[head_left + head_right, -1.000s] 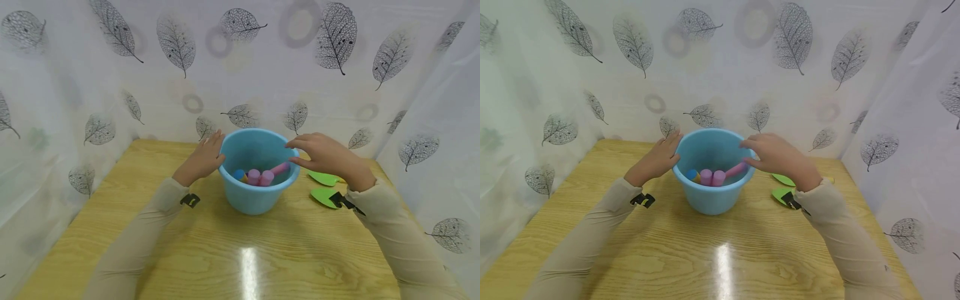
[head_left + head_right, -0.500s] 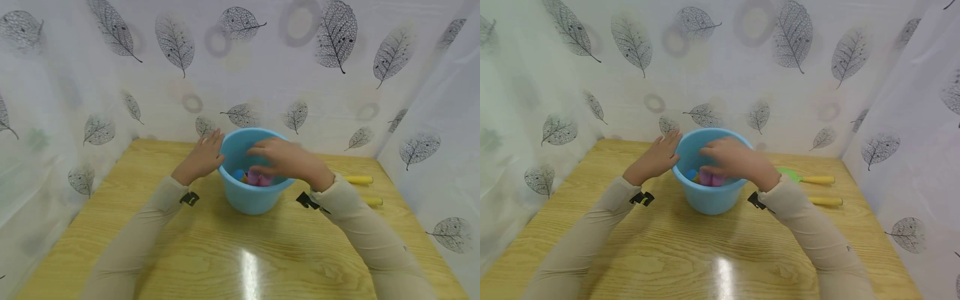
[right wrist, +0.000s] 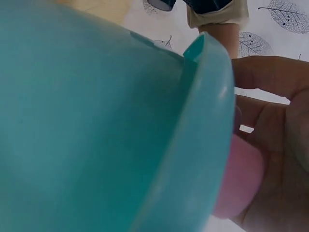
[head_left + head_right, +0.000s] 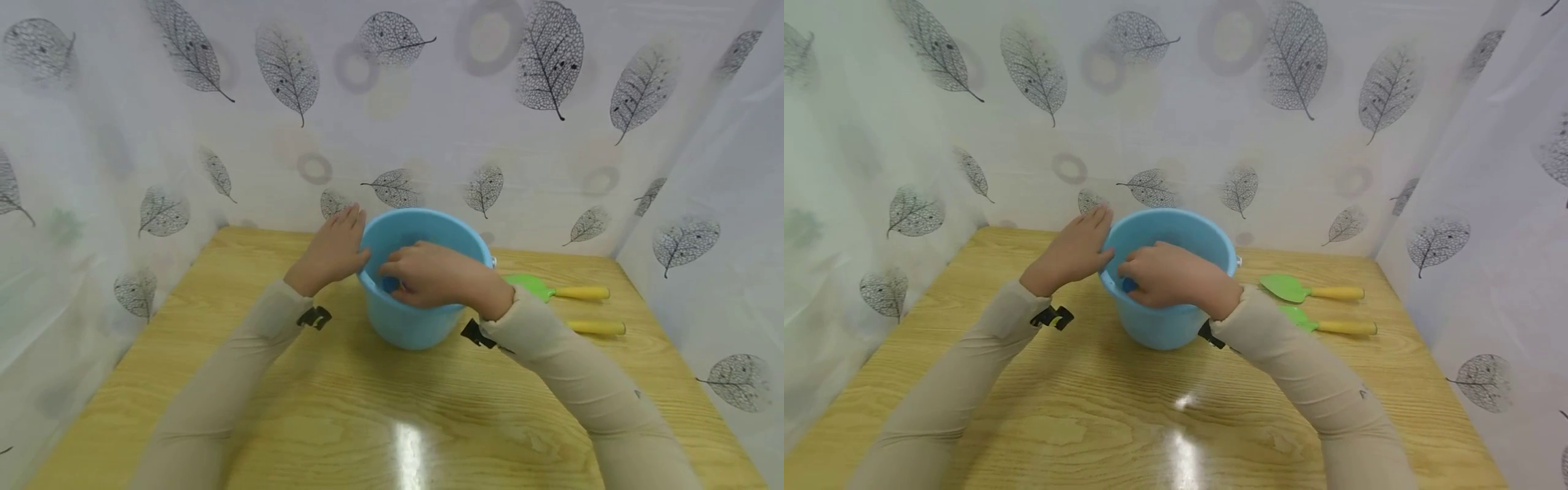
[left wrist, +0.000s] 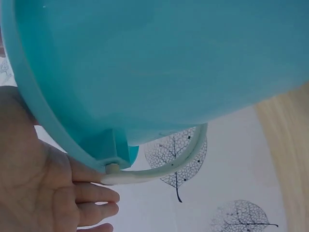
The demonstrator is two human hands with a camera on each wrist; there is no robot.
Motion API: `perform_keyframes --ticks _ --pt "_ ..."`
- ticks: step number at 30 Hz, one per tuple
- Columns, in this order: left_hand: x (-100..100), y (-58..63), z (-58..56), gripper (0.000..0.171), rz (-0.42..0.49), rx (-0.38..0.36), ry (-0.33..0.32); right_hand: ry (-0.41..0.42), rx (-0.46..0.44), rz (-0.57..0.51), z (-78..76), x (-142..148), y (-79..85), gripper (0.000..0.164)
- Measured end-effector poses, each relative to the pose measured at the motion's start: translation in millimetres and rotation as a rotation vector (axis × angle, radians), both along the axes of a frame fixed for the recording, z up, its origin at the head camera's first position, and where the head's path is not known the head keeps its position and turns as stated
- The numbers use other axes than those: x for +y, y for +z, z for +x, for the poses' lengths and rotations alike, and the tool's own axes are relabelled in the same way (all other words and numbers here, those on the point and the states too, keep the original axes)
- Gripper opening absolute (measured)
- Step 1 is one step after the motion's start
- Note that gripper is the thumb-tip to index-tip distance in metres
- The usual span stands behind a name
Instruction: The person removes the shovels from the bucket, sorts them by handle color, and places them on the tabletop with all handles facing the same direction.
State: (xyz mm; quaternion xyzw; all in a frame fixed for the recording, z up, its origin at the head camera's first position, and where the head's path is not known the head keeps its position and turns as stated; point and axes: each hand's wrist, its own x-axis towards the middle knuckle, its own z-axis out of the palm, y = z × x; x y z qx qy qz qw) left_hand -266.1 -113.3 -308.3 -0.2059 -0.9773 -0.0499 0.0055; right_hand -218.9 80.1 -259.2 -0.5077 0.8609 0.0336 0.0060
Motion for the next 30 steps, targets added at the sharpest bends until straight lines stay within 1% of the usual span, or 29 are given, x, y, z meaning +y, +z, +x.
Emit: perform_keyframes --ticks 3,6,11,14,18,23,28,30 --pt "3.1 -1.3 -0.8 0.069 -0.004 -0.011 0.028 -0.012 -0.012 0.031 1.9 -3.6 -1.9 0.026" --pt "5.4 -3.6 0.1 0.067 -0.001 -0.050 0.053 -0.016 -0.026 0.059 3.4 -6.3 -3.9 0.026" --pt "7.0 -3.6 2.0 0.065 0.021 -0.090 0.060 -0.020 -0.042 0.063 3.2 -9.2 -4.6 0.018" --pt "7.4 -2.2 2.2 0.065 0.031 -0.101 0.059 -0.017 -0.050 0.051 2.2 -10.3 -3.7 0.015" --pt "7.2 -2.6 1.5 0.064 0.033 -0.104 0.062 -0.028 -0.066 0.051 0.0 -11.5 -2.2 0.015" --pt "7.6 -2.2 1.6 0.063 0.036 -0.103 0.064 -0.093 -0.132 0.039 -5.7 -9.9 0.3 0.019" --pt "7.9 -2.8 2.1 0.062 0.036 -0.103 0.069 -0.134 -0.223 -0.022 -15.5 -4.3 1.3 0.022" --pt "7.9 -3.4 2.2 0.062 0.035 -0.102 0.070 -0.142 -0.257 -0.047 -19.0 -1.8 1.9 0.019"
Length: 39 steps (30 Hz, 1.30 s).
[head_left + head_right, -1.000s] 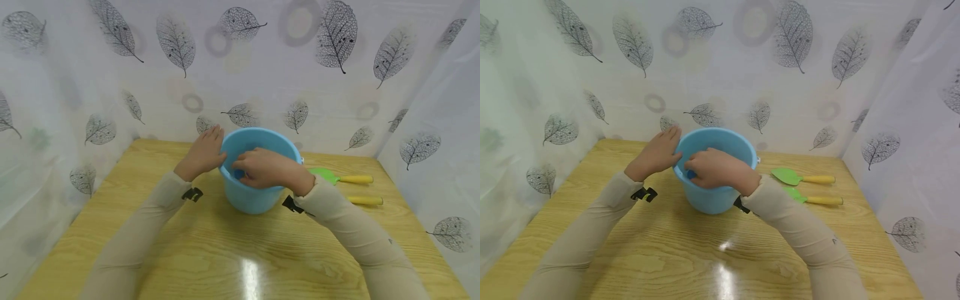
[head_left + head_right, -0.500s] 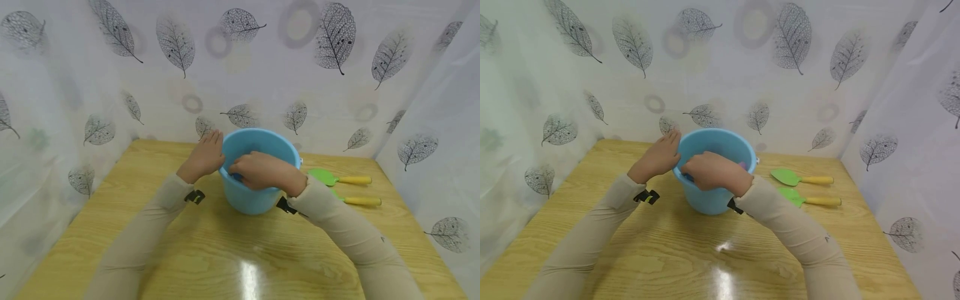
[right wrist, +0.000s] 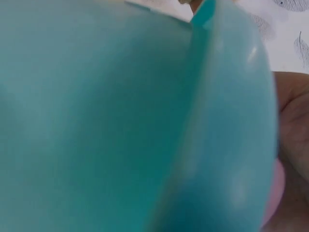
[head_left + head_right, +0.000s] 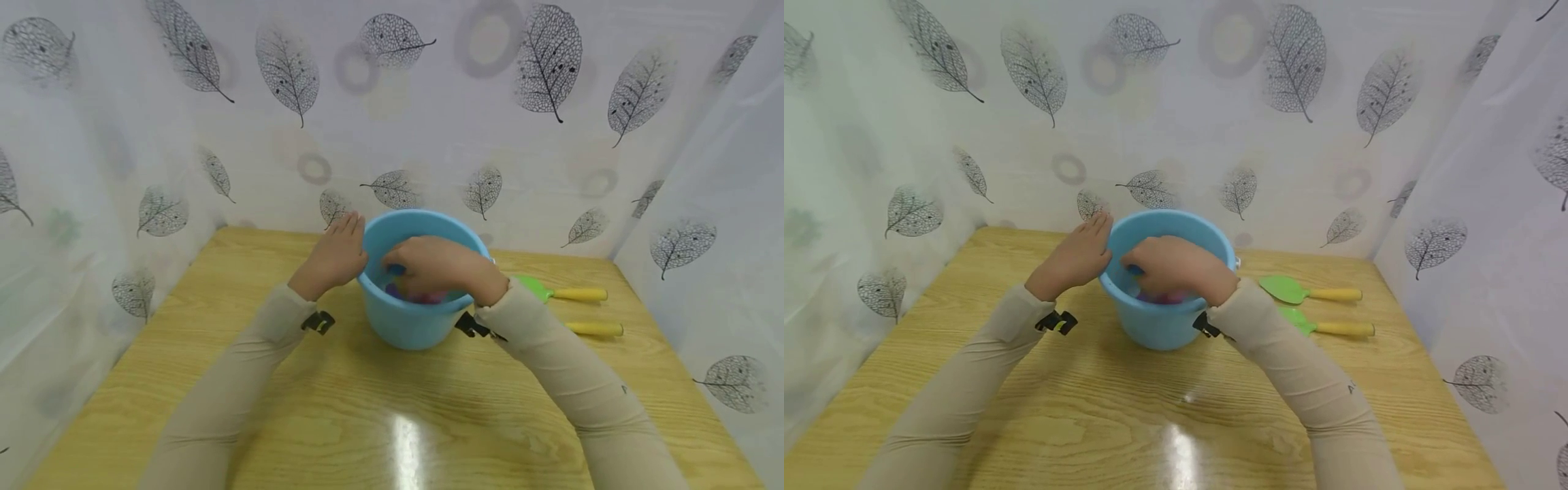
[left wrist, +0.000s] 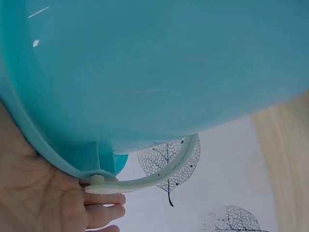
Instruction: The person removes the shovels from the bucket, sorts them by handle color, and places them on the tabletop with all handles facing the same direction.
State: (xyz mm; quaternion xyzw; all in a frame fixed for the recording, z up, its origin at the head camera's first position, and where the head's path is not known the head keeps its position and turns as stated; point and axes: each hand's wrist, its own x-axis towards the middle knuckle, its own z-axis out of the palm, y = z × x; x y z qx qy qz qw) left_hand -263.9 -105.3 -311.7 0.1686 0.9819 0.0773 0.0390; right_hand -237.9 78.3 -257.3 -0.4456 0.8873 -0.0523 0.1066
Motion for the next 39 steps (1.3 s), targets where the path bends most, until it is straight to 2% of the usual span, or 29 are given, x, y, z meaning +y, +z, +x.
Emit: perform_keyframes --ticks 9,18,24,28,32,36,39 --pt "-0.6 -1.1 -0.7 0.063 0.003 0.004 0.001 -0.045 -0.027 -0.029 -8.4 13.3 8.3 0.036" --pt "-1.2 -0.8 -0.4 0.063 0.017 0.004 0.004 -0.029 -0.008 -0.071 -17.0 30.3 10.3 0.024" --pt "-0.9 1.2 1.0 0.064 0.018 -0.006 0.003 0.025 0.048 -0.044 -12.3 43.5 7.3 0.025" --pt "-0.4 2.7 1.9 0.063 0.023 -0.015 0.008 0.003 0.086 0.005 -6.6 52.3 3.4 0.021" --pt "-0.6 2.7 1.7 0.064 0.027 -0.017 0.010 0.011 0.216 0.067 -0.8 57.8 -4.7 0.014" --pt "-0.5 1.1 0.5 0.064 0.024 -0.013 0.008 0.066 0.416 0.096 2.1 62.3 -15.3 0.007" --pt "-0.2 -0.2 -0.4 0.064 0.020 -0.014 0.006 0.122 0.565 0.118 2.9 65.5 -21.8 0.010"
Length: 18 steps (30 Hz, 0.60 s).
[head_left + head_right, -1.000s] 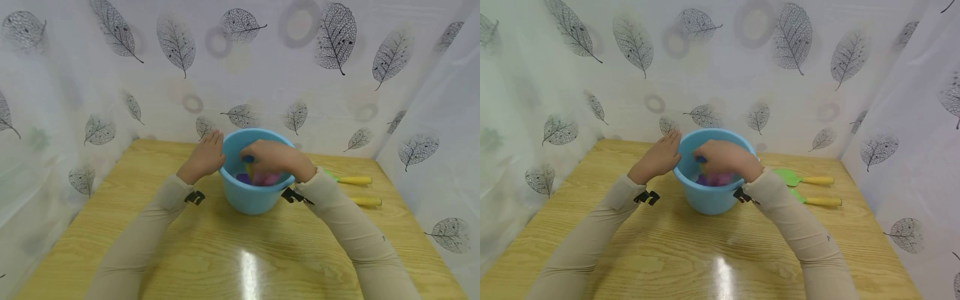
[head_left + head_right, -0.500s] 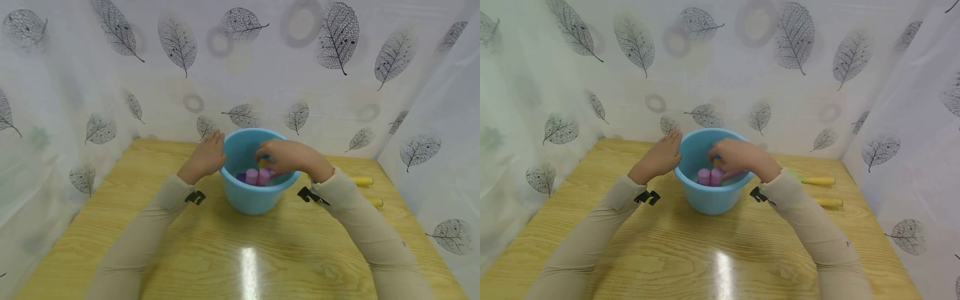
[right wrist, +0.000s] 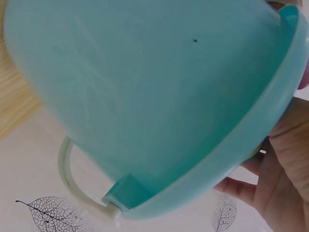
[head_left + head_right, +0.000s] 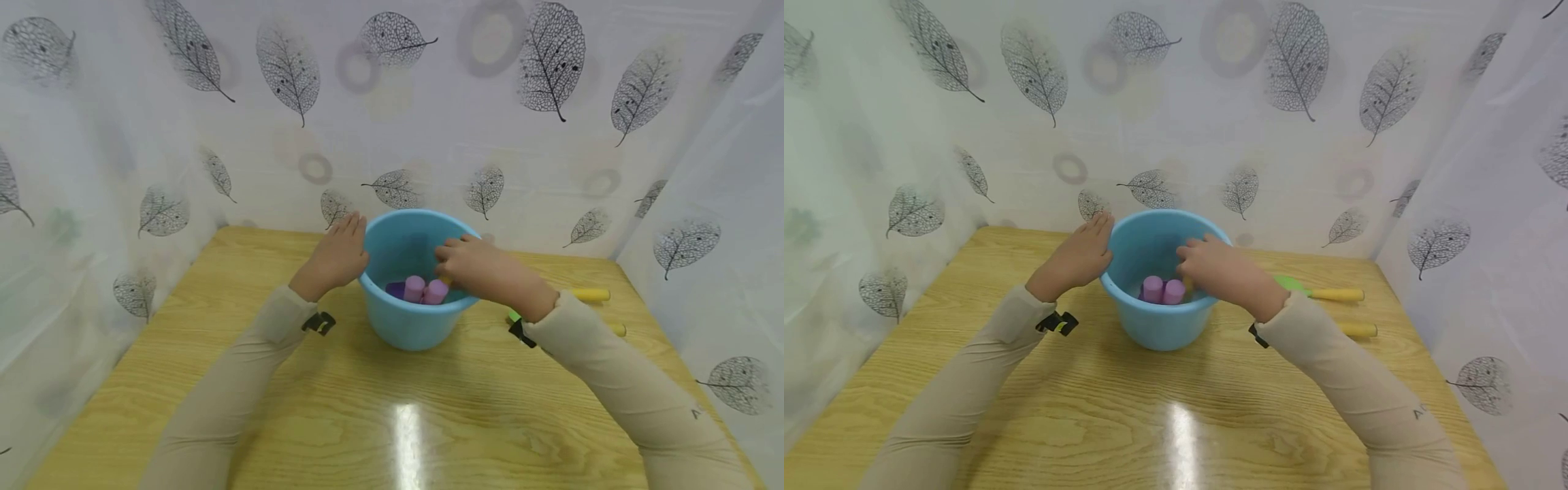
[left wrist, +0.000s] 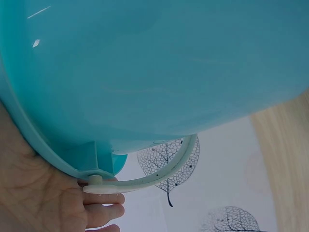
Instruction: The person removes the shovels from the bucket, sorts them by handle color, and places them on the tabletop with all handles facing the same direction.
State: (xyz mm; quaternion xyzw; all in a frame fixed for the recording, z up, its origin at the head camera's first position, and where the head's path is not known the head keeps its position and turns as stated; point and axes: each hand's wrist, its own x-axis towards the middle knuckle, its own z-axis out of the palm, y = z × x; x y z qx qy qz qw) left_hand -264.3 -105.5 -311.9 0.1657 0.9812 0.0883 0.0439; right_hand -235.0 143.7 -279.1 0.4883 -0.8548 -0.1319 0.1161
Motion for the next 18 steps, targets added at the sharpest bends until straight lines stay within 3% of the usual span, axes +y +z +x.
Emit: perform_keyframes --ticks 5,13,18 --pt "-0.1 -1.0 -0.2 0.064 -0.004 -0.003 -0.001 0.061 0.138 0.029 1.3 1.6 -3.8 0.012" --pt "-0.2 0.2 1.0 0.064 0.001 0.002 0.006 0.049 0.154 0.053 -0.8 2.7 -2.9 0.007" --pt "-0.6 0.5 1.0 0.064 -0.001 -0.001 0.004 0.046 0.200 0.046 -2.4 6.9 0.9 0.017"
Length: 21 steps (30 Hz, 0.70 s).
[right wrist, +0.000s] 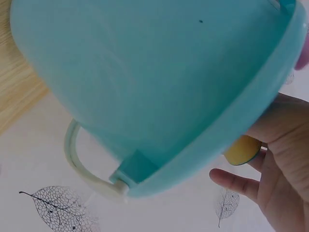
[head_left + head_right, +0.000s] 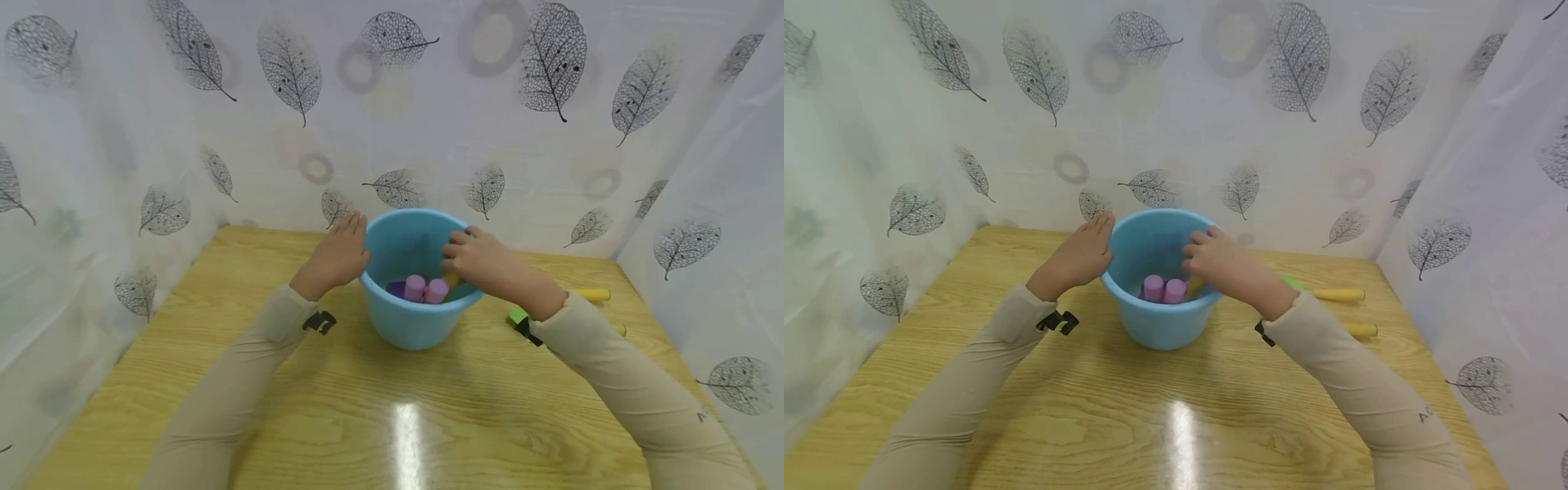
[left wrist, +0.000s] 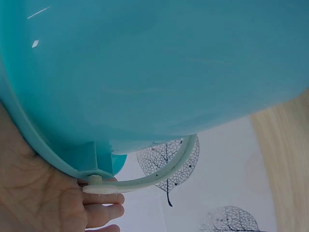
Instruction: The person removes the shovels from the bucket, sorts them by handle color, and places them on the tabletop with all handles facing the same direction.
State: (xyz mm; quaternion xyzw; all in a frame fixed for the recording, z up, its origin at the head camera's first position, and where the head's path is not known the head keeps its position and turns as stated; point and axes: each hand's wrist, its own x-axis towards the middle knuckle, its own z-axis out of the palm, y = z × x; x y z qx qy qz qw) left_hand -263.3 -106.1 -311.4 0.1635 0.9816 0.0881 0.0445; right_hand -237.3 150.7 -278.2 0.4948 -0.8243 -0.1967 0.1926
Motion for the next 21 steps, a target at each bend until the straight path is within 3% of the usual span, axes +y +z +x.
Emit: perform_keyframes --ticks 7,14,21 --pt "-0.7 -1.6 -1.6 0.064 0.003 0.000 -0.001 -0.011 -0.040 -0.064 -1.1 9.0 12.6 0.031" --pt "-0.1 0.0 -0.7 0.064 0.007 0.009 -0.004 -0.015 -0.079 -0.166 0.6 20.4 27.0 0.029" --pt "0.0 -1.0 -0.5 0.064 -0.002 0.015 -0.007 -0.005 -0.069 -0.248 -2.5 31.5 30.0 0.033"
